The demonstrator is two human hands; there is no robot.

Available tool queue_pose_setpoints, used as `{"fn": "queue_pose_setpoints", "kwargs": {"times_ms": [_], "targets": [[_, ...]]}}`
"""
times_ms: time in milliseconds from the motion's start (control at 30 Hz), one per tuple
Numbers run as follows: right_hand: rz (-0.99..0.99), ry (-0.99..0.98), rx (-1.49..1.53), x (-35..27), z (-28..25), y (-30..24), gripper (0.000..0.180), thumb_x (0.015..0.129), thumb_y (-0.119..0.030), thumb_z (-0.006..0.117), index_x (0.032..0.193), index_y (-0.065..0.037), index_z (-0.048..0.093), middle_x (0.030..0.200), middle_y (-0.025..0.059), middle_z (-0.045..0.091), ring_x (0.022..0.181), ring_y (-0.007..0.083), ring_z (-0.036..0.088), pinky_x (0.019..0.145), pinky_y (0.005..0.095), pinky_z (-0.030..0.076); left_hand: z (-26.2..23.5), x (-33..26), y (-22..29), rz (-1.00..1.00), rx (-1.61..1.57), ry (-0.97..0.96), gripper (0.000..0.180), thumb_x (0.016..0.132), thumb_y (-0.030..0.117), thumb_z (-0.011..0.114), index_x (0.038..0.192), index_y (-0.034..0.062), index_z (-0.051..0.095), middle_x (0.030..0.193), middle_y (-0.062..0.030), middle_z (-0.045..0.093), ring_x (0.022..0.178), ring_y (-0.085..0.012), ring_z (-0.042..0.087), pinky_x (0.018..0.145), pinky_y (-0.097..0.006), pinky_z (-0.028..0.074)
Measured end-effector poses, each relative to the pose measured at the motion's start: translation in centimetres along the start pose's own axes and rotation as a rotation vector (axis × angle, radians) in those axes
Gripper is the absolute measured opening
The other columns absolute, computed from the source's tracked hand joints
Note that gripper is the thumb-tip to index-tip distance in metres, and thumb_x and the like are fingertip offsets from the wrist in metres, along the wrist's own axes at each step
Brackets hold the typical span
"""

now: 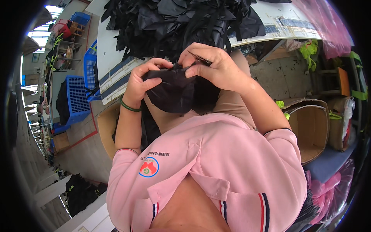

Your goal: The person sits and repeatedly picks up black fabric pieces from a pile on the table. Using scissors, they trim small sections from the edges of each piece and place the trimmed fabric into a cardboard box on the floor.

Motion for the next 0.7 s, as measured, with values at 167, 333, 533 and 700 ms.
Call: {"fn": "queue_pose_setpoints", "kwargs": {"times_ms": [167,333,533,700], "targets": [[-0.048,-0.092,0.294,1.2,2.0,-0.5,0.003,0.078,0.002,0.065,0.080,0.000,0.063,0.115,0.0165,0.058,0.088,0.0159,0.059,0.077,0.0272,0.048,3.7,-0.1,-4.2,-0.377,-0.638,-0.013,0.011,0.086,0.013,0.058,0.092,0.0026,0.058,0.086,-0.0081,0.063,0.076,-0.0161,0.064,0.069,-0.025,0.052],[0.212,-0.138,0.399,1.0,3.2,0.2,0.003,0.082,0.002,0.064,0.082,0.000,0.062,0.089,0.0078,0.064,0.076,0.0097,0.056,0.069,0.0228,0.047,7.8,-0.1,-6.4,-0.488,-0.789,-0.146,0.027,0.084,0.026,0.063,0.075,0.0009,0.058,0.067,-0.0083,0.060,0.046,-0.0201,0.060,0.041,-0.027,0.050],[0.100,0.005,0.260,0.6,1.2,0.6,0.005,0.084,-0.001,0.065,0.086,0.000,0.060,0.083,0.0011,0.061,0.076,0.0067,0.054,0.072,0.0208,0.043,4.6,1.9,-5.0,-0.255,-0.402,0.074,0.049,0.080,0.009,0.071,0.122,0.0015,0.048,0.115,-0.0068,0.055,0.108,-0.0143,0.053,0.097,-0.027,0.039],[0.110,0.141,0.068,0.5,-0.2,1.7,0.006,0.085,-0.006,0.066,0.089,-0.003,0.062,0.076,-0.0048,0.055,0.071,0.0039,0.046,0.064,0.0196,0.037,2.8,0.1,-0.6,0.098,-0.071,0.264,0.030,0.079,0.003,0.072,0.106,0.0008,0.059,0.103,-0.0056,0.059,0.098,-0.0133,0.055,0.092,-0.027,0.040]]}}
Point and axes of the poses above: each hand's wrist, its own x-axis towards the middle knuckle, its own z-axis out of the palm, y = z × x, the point moved 5 cm from there along x, towards the middle knuckle
